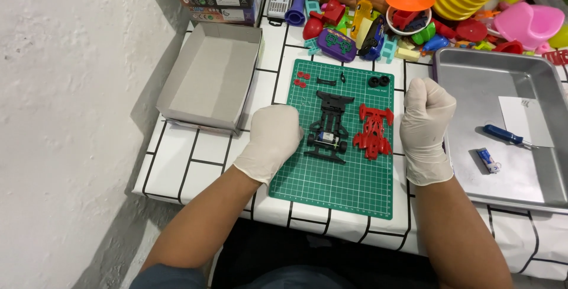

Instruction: Assembling a mini 4WD toy car by installing internal components like gears and a motor into the chassis.

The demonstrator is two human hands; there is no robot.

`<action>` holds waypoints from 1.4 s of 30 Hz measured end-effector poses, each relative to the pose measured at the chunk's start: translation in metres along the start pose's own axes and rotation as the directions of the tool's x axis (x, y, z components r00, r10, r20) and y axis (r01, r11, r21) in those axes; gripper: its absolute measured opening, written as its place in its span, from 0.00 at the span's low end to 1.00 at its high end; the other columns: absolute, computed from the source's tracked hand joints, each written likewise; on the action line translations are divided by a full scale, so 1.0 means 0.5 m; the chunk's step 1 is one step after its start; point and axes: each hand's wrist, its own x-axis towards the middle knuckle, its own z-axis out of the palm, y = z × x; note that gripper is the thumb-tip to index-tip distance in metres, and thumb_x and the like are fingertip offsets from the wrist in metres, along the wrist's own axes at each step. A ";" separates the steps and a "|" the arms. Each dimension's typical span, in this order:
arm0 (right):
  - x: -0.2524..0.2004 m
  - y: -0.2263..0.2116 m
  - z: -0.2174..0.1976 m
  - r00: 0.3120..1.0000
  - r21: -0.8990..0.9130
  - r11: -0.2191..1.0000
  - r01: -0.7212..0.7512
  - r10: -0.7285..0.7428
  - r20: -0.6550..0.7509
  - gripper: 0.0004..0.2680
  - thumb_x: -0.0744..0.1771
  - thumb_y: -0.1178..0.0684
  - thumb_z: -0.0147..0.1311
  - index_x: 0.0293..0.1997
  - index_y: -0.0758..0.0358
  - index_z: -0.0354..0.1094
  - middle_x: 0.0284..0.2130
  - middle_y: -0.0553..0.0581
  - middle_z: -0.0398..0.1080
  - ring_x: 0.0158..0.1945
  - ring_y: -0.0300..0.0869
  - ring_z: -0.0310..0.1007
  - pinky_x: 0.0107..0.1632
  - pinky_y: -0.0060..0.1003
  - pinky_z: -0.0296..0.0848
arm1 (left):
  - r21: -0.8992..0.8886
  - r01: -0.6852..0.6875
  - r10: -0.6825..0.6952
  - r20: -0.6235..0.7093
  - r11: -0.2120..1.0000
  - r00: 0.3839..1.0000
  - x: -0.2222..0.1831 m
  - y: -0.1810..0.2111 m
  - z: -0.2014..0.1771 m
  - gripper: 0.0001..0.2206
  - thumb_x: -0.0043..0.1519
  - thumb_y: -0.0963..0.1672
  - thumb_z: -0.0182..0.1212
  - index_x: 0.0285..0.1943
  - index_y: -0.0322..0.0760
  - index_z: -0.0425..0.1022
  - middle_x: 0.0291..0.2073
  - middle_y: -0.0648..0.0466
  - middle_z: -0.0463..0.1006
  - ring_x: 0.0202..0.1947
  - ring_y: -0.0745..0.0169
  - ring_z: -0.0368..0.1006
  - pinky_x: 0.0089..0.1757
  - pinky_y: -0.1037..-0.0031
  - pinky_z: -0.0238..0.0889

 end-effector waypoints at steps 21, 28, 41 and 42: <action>0.003 -0.098 0.030 0.989 -0.022 0.994 -0.111 0.112 0.096 0.12 0.73 0.59 0.50 0.28 0.60 0.71 0.19 0.55 0.66 0.27 0.38 0.62 0.38 0.34 0.65 | -0.373 -0.171 0.077 -0.253 0.912 0.964 0.047 0.036 -0.036 0.09 0.60 0.48 0.62 0.29 0.44 0.79 0.21 0.56 0.79 0.27 0.56 0.80 0.39 0.66 0.73; 0.000 -0.102 0.047 0.944 0.117 0.971 -0.211 0.171 0.284 0.06 0.71 0.58 0.51 0.50 0.61 0.76 0.41 0.61 0.78 0.51 0.42 0.75 0.60 0.44 0.71 | -0.801 -0.418 0.158 -0.389 0.429 0.907 0.117 0.143 0.016 0.06 0.57 0.46 0.66 0.36 0.41 0.80 0.23 0.59 0.78 0.28 0.74 0.72 0.35 0.79 0.68; 0.021 -0.057 0.046 0.966 0.223 0.940 -0.258 0.253 0.054 0.05 0.68 0.61 0.61 0.48 0.65 0.75 0.31 0.57 0.77 0.36 0.36 0.76 0.48 0.34 0.77 | -0.721 -0.505 0.267 -0.430 0.474 0.863 0.223 0.170 0.045 0.05 0.62 0.45 0.63 0.42 0.43 0.81 0.30 0.53 0.82 0.36 0.60 0.79 0.43 0.71 0.70; 0.026 -0.052 0.041 0.968 0.222 0.944 -0.245 0.251 0.005 0.06 0.69 0.62 0.59 0.51 0.66 0.73 0.32 0.58 0.77 0.37 0.36 0.76 0.49 0.33 0.77 | -0.647 -0.497 0.281 -0.414 0.579 0.866 0.244 0.163 0.048 0.07 0.64 0.44 0.60 0.46 0.42 0.81 0.37 0.50 0.82 0.44 0.50 0.79 0.48 0.63 0.70</action>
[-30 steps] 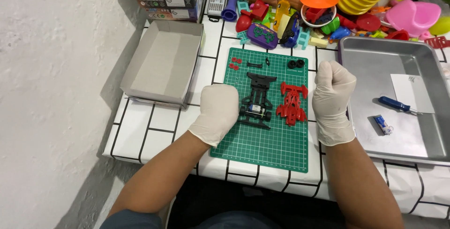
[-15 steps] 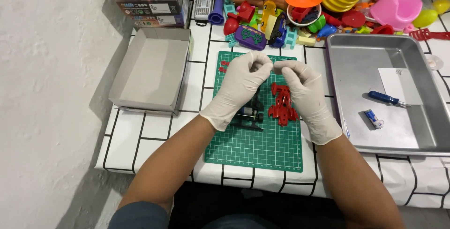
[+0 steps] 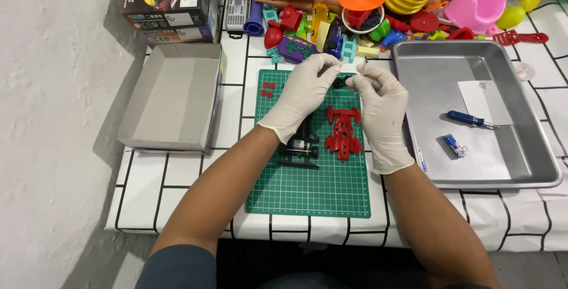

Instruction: Assembling a mini 4WD toy car by installing internal components like gears and a motor into the chassis.

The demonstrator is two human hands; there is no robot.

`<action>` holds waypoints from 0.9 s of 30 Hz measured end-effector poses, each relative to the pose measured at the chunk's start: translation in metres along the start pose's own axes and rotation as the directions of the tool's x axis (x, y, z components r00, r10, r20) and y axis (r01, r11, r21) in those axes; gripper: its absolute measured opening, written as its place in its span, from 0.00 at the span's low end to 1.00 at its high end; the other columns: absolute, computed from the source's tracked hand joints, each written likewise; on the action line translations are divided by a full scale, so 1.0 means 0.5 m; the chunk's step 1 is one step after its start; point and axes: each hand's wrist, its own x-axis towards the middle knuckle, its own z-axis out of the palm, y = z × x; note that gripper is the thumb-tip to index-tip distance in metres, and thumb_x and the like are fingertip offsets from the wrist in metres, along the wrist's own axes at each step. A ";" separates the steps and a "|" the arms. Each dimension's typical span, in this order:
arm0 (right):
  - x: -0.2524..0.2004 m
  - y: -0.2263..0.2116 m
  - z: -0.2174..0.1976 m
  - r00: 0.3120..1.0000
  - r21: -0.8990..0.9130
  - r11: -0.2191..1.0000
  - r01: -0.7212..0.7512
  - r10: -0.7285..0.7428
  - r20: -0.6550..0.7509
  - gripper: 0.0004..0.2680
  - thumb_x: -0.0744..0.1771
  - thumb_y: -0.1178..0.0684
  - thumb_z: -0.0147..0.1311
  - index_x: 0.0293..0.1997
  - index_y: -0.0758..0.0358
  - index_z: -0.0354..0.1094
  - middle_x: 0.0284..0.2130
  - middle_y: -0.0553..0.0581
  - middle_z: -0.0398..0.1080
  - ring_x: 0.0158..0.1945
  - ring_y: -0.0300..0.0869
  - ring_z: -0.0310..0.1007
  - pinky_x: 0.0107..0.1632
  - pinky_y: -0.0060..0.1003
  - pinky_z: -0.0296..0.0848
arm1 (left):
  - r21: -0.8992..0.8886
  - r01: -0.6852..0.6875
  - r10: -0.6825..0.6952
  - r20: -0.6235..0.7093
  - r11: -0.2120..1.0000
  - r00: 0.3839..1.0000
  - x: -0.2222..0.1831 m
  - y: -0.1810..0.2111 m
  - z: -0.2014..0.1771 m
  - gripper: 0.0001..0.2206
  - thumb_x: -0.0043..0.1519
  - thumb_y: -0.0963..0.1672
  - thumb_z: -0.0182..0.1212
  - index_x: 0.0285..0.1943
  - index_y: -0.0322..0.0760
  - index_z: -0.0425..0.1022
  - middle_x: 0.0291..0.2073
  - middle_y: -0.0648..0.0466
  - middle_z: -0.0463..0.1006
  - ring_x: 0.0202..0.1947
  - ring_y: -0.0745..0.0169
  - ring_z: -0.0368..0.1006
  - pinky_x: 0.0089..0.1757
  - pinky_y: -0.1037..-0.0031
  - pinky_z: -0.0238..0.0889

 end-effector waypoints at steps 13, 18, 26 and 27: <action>-0.002 -0.011 0.010 0.993 -0.047 0.998 -0.027 0.022 -0.114 0.04 0.68 0.60 0.55 0.45 0.61 0.74 0.31 0.56 0.78 0.37 0.36 0.78 0.51 0.35 0.78 | 0.788 -0.100 0.031 0.103 0.607 0.994 0.058 -0.093 0.075 0.14 0.54 0.50 0.70 0.45 0.44 0.82 0.37 0.53 0.77 0.46 0.51 0.74 0.47 0.61 0.68; -0.005 0.001 0.005 0.994 -0.138 0.990 0.012 -0.026 -0.105 0.04 0.69 0.60 0.54 0.44 0.60 0.75 0.30 0.54 0.77 0.37 0.35 0.75 0.49 0.36 0.77 | 0.497 0.016 -0.048 0.051 0.868 0.998 0.026 -0.041 0.031 0.12 0.55 0.47 0.65 0.46 0.42 0.79 0.38 0.49 0.80 0.48 0.45 0.77 0.48 0.57 0.70; -0.041 -0.039 0.034 0.997 -0.145 0.989 0.032 -0.021 0.072 0.08 0.69 0.61 0.52 0.53 0.60 0.74 0.28 0.55 0.74 0.37 0.37 0.70 0.51 0.37 0.71 | -0.426 0.083 -0.108 -0.033 0.901 0.994 -0.074 0.013 -0.084 0.17 0.58 0.37 0.65 0.57 0.35 0.73 0.43 0.48 0.82 0.40 0.69 0.80 0.42 0.79 0.75; -0.046 -0.049 0.038 0.993 -0.148 0.988 0.041 -0.024 0.115 0.10 0.69 0.62 0.53 0.55 0.62 0.73 0.30 0.56 0.76 0.39 0.39 0.71 0.53 0.39 0.70 | -0.479 0.069 -0.101 -0.041 0.875 0.994 -0.090 0.017 -0.101 0.17 0.59 0.36 0.65 0.58 0.33 0.73 0.44 0.47 0.81 0.41 0.67 0.81 0.43 0.78 0.76</action>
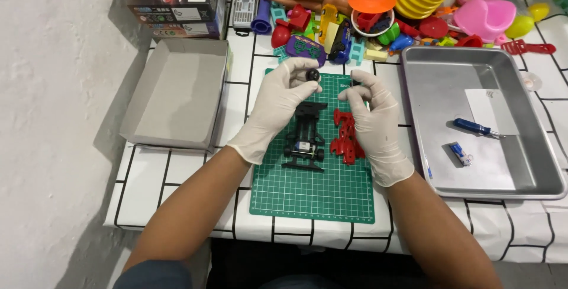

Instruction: Assembling a mini 4WD toy car by installing internal components like gears and a motor into the chassis.

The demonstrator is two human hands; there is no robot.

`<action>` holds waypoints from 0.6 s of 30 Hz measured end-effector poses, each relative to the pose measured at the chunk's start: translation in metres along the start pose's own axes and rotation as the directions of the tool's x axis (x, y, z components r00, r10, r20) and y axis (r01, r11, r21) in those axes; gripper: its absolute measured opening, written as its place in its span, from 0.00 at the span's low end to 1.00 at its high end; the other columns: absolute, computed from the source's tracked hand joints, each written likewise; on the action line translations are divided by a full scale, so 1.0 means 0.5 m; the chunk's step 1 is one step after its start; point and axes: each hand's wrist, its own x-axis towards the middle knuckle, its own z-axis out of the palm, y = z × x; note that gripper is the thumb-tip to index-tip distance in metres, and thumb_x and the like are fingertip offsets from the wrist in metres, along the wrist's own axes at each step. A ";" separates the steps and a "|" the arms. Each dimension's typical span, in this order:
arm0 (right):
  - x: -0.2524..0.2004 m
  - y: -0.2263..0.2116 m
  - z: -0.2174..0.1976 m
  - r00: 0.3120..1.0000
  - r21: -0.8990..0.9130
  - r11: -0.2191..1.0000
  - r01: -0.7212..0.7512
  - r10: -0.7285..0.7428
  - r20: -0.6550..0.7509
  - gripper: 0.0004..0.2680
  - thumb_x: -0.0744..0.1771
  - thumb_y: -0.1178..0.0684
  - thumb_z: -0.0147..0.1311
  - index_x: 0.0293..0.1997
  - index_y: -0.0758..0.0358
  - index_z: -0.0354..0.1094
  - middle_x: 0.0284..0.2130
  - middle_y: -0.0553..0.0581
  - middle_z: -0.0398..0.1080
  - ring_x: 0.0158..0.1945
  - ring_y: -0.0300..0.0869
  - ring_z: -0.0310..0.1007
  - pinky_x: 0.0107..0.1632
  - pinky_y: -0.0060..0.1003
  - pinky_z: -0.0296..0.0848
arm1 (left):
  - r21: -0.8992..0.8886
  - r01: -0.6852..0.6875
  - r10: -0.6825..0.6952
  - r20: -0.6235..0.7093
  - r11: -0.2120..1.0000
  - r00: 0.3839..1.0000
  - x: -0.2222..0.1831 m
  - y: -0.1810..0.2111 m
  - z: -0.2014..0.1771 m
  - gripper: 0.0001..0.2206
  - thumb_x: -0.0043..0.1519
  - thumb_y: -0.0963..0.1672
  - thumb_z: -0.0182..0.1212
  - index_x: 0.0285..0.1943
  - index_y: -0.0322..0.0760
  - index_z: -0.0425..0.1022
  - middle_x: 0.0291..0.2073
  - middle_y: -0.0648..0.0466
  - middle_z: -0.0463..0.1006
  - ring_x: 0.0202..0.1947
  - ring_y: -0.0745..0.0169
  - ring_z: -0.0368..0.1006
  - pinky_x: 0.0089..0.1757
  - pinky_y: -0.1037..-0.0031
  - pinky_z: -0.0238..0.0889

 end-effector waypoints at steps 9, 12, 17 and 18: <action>-0.020 0.041 0.004 0.987 -0.182 0.978 0.099 -0.074 0.140 0.07 0.70 0.64 0.52 0.49 0.60 0.73 0.29 0.55 0.74 0.36 0.39 0.69 0.47 0.38 0.71 | -0.177 0.093 -0.092 0.015 0.980 0.996 -0.054 -0.050 -0.030 0.19 0.62 0.36 0.62 0.64 0.28 0.70 0.54 0.39 0.78 0.48 0.56 0.80 0.48 0.74 0.76; -0.028 0.058 0.004 0.980 -0.184 0.976 0.115 -0.080 0.184 0.07 0.70 0.64 0.50 0.49 0.61 0.73 0.28 0.54 0.71 0.35 0.38 0.68 0.45 0.38 0.71 | -0.132 0.056 -0.052 0.036 0.990 0.998 -0.064 -0.032 -0.024 0.15 0.68 0.36 0.51 0.64 0.29 0.71 0.54 0.39 0.79 0.49 0.52 0.80 0.49 0.71 0.76; -0.039 0.042 0.013 0.971 -0.205 0.968 0.144 -0.099 0.216 0.06 0.69 0.64 0.53 0.48 0.62 0.73 0.25 0.54 0.68 0.32 0.40 0.68 0.41 0.38 0.72 | -0.144 0.049 -0.047 0.019 0.988 0.999 -0.067 -0.031 -0.019 0.14 0.68 0.37 0.52 0.62 0.30 0.73 0.51 0.39 0.80 0.48 0.53 0.81 0.48 0.70 0.76; -0.041 0.039 0.015 0.969 -0.220 0.961 0.168 -0.121 0.213 0.05 0.68 0.64 0.54 0.47 0.63 0.73 0.22 0.53 0.67 0.29 0.39 0.67 0.38 0.37 0.72 | -0.151 0.065 -0.063 0.020 0.986 0.998 -0.068 -0.030 -0.020 0.14 0.67 0.37 0.54 0.61 0.30 0.74 0.51 0.41 0.80 0.47 0.55 0.81 0.48 0.71 0.77</action>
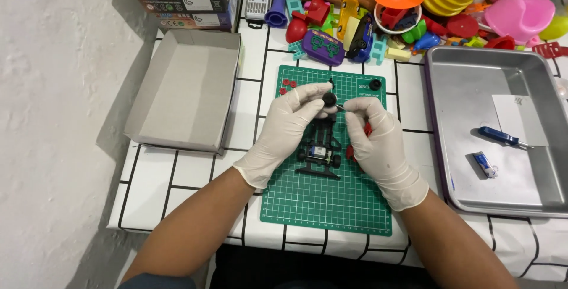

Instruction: Assembling a mini 4WD toy car by installing internal components like gears and a motor into the chassis.

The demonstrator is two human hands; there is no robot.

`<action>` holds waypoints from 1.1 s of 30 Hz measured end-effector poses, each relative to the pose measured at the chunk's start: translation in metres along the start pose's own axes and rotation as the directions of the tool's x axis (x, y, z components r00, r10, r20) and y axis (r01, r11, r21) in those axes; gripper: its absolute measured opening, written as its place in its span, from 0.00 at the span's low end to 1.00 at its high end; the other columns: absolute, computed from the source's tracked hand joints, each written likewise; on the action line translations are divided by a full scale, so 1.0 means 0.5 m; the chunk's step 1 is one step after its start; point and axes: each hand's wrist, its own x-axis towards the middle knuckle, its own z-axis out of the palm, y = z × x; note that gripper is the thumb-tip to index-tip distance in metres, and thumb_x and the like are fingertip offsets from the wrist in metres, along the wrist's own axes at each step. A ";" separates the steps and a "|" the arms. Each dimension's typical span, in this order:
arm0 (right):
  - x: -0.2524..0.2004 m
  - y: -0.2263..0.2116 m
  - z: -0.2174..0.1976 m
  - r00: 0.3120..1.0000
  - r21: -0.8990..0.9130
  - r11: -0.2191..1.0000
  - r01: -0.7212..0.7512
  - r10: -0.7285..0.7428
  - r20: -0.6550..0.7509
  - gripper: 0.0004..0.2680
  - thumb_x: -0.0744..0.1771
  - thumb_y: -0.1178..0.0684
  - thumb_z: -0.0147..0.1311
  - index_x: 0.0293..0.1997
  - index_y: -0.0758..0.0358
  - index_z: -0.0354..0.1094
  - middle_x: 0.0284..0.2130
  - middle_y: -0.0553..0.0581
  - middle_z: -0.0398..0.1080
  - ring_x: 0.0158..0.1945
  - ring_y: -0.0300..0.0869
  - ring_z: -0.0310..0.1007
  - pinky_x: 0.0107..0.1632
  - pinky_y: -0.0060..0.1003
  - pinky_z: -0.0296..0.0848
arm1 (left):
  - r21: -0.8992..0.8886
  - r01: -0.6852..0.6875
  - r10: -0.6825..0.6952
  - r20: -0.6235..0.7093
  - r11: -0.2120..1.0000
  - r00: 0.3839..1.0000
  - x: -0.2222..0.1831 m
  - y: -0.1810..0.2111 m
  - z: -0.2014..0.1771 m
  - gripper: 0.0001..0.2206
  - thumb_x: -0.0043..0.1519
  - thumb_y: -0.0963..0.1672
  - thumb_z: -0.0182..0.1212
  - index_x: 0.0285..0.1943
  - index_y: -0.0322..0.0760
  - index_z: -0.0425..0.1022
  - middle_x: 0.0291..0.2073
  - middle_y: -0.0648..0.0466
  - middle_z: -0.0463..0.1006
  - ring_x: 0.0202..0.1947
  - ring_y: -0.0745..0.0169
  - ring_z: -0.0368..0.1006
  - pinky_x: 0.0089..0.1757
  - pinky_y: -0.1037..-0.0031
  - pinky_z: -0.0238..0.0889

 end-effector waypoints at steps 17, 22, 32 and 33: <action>-0.001 0.000 0.001 0.999 -0.005 1.000 0.026 -0.026 -0.027 0.04 0.68 0.67 0.56 0.43 0.67 0.74 0.18 0.52 0.63 0.24 0.36 0.62 0.32 0.34 0.68 | -0.148 0.035 -0.035 0.002 0.988 0.999 -0.006 -0.007 0.005 0.12 0.62 0.38 0.65 0.54 0.23 0.75 0.45 0.40 0.80 0.44 0.57 0.81 0.47 0.73 0.76; 0.001 -0.019 -0.004 0.998 -0.077 0.996 0.048 -0.052 -0.048 0.05 0.67 0.67 0.57 0.42 0.65 0.76 0.18 0.52 0.64 0.23 0.37 0.63 0.31 0.33 0.69 | -0.118 0.028 -0.028 0.000 0.993 1.000 0.004 -0.026 -0.010 0.15 0.59 0.38 0.69 0.53 0.25 0.75 0.44 0.41 0.80 0.43 0.58 0.81 0.46 0.74 0.77; 0.014 -0.044 -0.025 0.973 -0.262 0.939 0.225 -0.203 0.106 0.05 0.68 0.67 0.54 0.42 0.65 0.75 0.20 0.54 0.66 0.25 0.44 0.67 0.34 0.38 0.67 | -0.068 0.055 -0.052 0.037 0.996 0.998 0.002 -0.025 -0.016 0.13 0.59 0.39 0.70 0.52 0.29 0.79 0.40 0.45 0.82 0.39 0.62 0.82 0.43 0.78 0.76; 0.014 -0.042 -0.026 0.969 -0.277 0.929 0.244 -0.220 0.117 0.05 0.68 0.66 0.54 0.42 0.65 0.75 0.20 0.54 0.66 0.25 0.46 0.67 0.34 0.39 0.67 | -0.069 0.057 -0.055 0.034 0.996 0.998 0.002 -0.027 -0.016 0.14 0.58 0.39 0.71 0.52 0.29 0.79 0.39 0.44 0.83 0.39 0.61 0.82 0.42 0.78 0.76</action>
